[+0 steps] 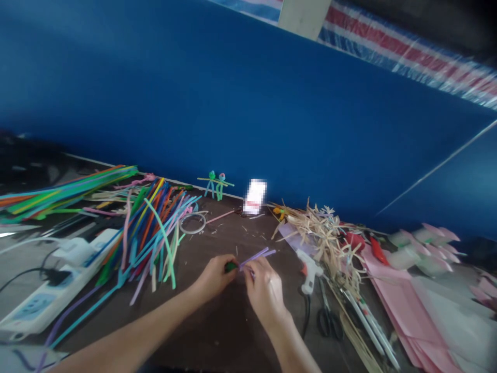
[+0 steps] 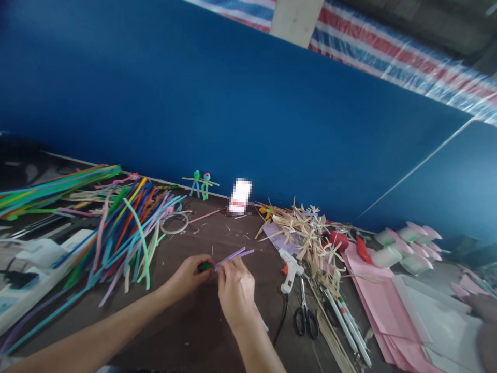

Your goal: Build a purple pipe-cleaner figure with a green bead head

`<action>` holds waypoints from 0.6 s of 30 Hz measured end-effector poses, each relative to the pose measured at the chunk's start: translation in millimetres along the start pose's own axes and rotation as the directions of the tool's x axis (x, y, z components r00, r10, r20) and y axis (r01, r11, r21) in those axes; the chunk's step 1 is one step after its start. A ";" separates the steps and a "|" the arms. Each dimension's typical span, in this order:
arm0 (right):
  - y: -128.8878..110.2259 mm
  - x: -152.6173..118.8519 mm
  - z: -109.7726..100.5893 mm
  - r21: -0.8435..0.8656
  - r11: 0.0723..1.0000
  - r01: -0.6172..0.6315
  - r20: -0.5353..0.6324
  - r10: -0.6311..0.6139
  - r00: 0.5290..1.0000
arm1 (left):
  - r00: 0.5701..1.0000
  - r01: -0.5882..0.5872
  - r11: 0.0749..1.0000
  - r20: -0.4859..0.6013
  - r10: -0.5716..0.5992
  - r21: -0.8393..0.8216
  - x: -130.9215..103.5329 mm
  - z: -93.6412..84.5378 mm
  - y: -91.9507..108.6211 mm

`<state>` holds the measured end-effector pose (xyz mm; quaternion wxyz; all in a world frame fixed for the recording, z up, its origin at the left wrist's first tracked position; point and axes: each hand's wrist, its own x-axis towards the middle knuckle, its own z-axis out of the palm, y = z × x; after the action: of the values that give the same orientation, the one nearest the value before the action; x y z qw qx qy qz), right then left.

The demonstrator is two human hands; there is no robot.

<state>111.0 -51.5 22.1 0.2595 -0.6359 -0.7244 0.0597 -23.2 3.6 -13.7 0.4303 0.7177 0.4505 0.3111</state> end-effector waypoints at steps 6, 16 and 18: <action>19.1 10.7 0.1 0.250 0.951 -0.181 0.140 0.150 0.979 | 0.962 0.229 0.930 0.210 -0.172 -0.287 -1.8 -3.8 3.0; 33.2 17.3 9.7 0.717 0.324 -0.617 0.612 0.131 0.780 | 0.930 0.135 0.919 0.367 0.011 -0.370 -5.8 -12.4 9.0; 33.4 15.8 15.7 0.712 0.301 -0.634 0.643 0.081 0.761 | 0.938 0.122 0.914 0.347 0.022 -0.386 -6.2 -11.8 10.2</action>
<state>132.7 -26.5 -0.6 0.3455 -0.4999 -0.4396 0.6614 -31.6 -0.4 0.2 0.6484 0.6452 0.3132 0.2556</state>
